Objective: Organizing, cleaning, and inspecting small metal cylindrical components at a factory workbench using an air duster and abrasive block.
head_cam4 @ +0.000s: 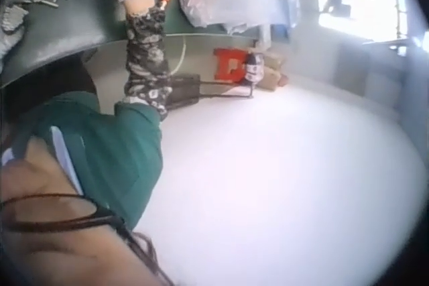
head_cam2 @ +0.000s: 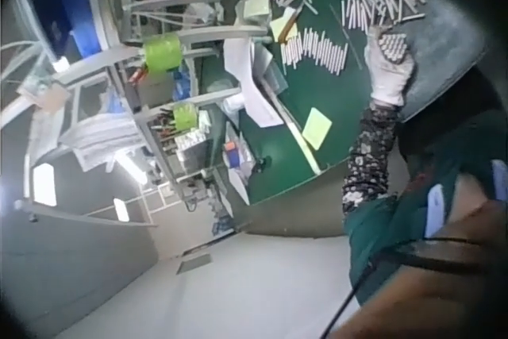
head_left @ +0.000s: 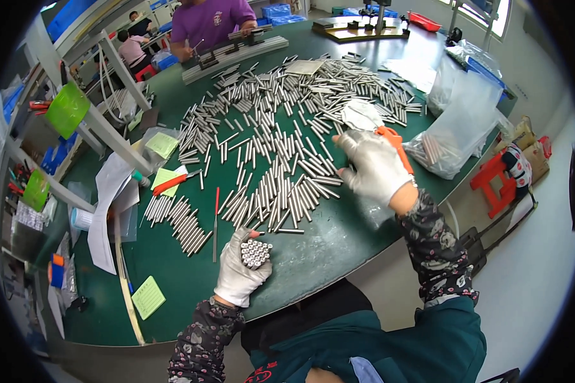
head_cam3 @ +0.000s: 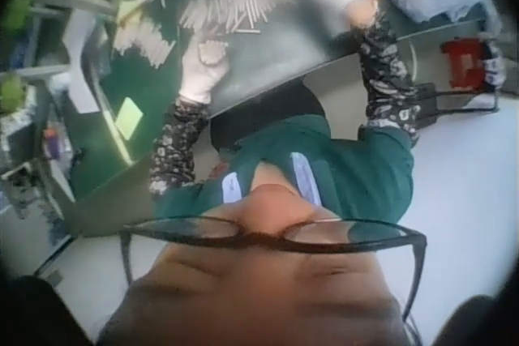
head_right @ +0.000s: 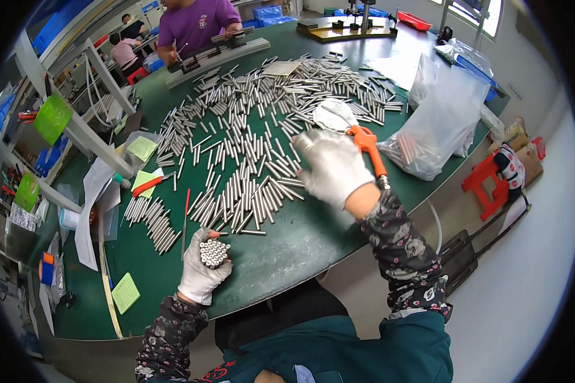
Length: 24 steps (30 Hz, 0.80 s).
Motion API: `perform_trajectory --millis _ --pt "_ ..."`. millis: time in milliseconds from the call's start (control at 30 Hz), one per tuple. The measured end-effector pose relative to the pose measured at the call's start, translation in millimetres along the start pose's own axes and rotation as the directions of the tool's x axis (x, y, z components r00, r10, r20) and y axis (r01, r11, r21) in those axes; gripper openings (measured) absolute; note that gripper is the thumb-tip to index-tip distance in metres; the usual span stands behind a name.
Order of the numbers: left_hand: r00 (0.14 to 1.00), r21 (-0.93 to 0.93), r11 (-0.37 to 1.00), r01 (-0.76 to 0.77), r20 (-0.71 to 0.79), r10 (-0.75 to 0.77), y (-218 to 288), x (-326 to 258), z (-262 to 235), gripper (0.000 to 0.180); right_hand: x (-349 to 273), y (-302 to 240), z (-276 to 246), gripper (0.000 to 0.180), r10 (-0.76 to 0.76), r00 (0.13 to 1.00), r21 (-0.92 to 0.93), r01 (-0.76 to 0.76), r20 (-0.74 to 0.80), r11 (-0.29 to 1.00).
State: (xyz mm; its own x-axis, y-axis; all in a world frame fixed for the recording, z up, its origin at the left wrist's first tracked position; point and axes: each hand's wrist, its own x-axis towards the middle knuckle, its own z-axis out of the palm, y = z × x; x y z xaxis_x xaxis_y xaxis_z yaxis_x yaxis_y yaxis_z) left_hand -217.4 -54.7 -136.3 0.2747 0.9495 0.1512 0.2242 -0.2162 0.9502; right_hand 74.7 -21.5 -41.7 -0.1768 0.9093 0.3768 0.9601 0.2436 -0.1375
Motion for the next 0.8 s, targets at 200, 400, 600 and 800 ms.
perform_trajectory --millis 200,400,600,800 --pt "1.000 -0.016 1.000 -0.005 0.005 0.005 -5 0 2 0.051 12 63 18 0.064 0.177 0.938 -0.392 -0.049 0.298 0.919" --pt "1.000 0.037 0.999 -0.026 0.007 0.026 -16 8 5 0.056 20 66 17 0.077 0.131 0.981 0.122 -0.149 0.144 0.981" --pt "0.995 -0.028 0.996 -0.087 0.039 0.089 -17 10 2 0.059 -17 -68 8 0.069 -0.433 0.900 0.569 0.328 0.055 0.754" --pt "0.997 0.030 0.999 -0.043 0.066 0.041 4 10 3 0.058 -22 -69 39 0.053 -0.242 0.970 0.328 0.234 -0.016 0.915"
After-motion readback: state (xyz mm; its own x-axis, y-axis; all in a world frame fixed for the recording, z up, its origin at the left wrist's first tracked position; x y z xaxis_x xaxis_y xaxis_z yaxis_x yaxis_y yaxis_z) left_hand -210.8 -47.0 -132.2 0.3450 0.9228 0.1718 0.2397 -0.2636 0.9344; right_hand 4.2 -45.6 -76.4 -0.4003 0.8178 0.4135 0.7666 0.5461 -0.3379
